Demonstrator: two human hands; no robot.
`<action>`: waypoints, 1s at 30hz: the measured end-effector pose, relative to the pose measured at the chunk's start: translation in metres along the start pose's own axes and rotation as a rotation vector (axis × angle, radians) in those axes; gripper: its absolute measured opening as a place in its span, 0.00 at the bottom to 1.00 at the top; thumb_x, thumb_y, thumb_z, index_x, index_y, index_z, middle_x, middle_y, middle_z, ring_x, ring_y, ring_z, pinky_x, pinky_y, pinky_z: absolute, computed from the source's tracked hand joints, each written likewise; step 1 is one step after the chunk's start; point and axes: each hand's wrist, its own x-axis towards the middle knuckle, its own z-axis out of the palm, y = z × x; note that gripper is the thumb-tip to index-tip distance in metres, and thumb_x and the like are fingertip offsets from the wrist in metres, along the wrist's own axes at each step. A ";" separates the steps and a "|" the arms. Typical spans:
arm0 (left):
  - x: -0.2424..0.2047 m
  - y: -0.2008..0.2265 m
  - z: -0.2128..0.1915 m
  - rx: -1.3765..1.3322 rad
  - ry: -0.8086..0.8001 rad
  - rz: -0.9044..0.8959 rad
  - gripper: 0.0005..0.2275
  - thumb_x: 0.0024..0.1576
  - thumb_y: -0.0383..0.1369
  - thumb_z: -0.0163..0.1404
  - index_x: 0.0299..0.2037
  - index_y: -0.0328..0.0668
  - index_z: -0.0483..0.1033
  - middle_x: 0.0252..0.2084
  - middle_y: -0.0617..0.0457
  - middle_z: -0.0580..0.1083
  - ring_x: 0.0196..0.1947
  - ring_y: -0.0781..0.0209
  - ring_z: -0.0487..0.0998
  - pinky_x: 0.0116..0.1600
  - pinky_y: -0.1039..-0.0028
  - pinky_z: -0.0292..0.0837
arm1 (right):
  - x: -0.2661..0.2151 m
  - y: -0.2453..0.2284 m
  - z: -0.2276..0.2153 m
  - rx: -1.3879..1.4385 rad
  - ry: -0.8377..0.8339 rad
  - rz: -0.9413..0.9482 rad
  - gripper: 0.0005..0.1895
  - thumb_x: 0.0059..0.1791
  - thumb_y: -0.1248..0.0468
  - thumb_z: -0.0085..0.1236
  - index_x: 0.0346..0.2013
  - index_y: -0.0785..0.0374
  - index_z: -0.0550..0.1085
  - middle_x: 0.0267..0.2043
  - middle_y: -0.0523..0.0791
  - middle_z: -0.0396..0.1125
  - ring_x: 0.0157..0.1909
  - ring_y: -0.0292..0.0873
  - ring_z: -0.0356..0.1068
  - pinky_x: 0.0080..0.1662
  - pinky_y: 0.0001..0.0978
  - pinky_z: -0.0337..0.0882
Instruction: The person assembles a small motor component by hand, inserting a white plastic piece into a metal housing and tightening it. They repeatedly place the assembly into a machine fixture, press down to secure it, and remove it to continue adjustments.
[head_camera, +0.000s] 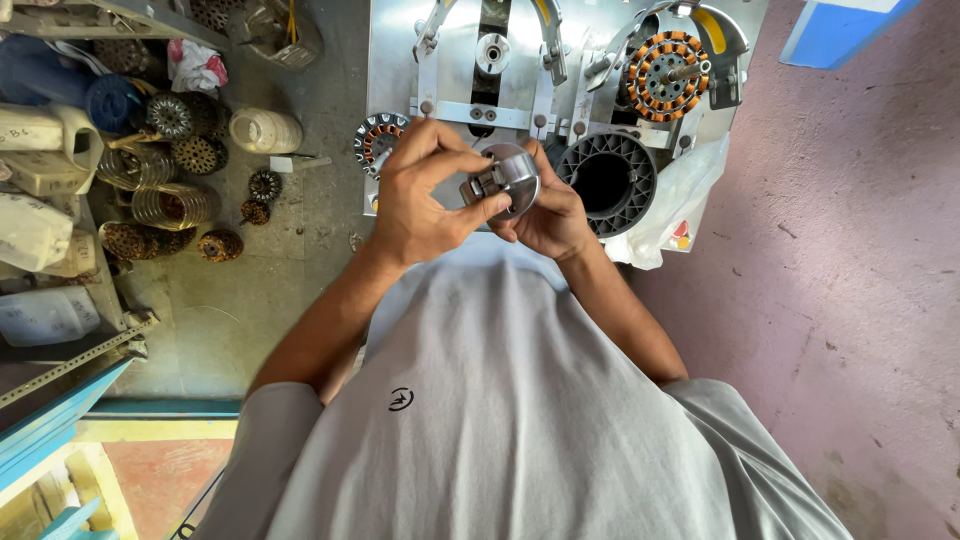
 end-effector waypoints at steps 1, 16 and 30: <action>-0.005 0.000 0.004 -0.011 -0.011 -0.028 0.15 0.46 0.33 0.72 0.39 0.35 0.81 0.39 0.53 0.73 0.41 0.57 0.74 0.47 0.68 0.71 | -0.004 0.000 -0.002 -0.002 -0.020 0.000 0.16 0.59 0.62 0.51 0.59 0.48 0.59 0.59 0.56 0.63 0.39 0.53 0.70 0.36 0.38 0.71; -0.018 0.015 0.018 -0.019 -0.101 -0.244 0.12 0.42 0.30 0.71 0.31 0.35 0.82 0.34 0.52 0.73 0.33 0.60 0.75 0.38 0.71 0.69 | -0.039 -0.015 -0.009 -0.114 -0.075 0.058 0.13 0.60 0.60 0.52 0.52 0.55 0.58 0.62 0.54 0.64 0.40 0.45 0.70 0.35 0.34 0.70; -0.006 0.025 0.052 0.125 -0.200 -0.317 0.14 0.41 0.32 0.72 0.32 0.34 0.81 0.35 0.52 0.73 0.34 0.62 0.78 0.39 0.73 0.74 | -0.051 -0.019 -0.025 -0.024 -0.068 0.087 0.08 0.63 0.61 0.43 0.52 0.57 0.57 0.49 0.51 0.67 0.38 0.43 0.69 0.33 0.35 0.67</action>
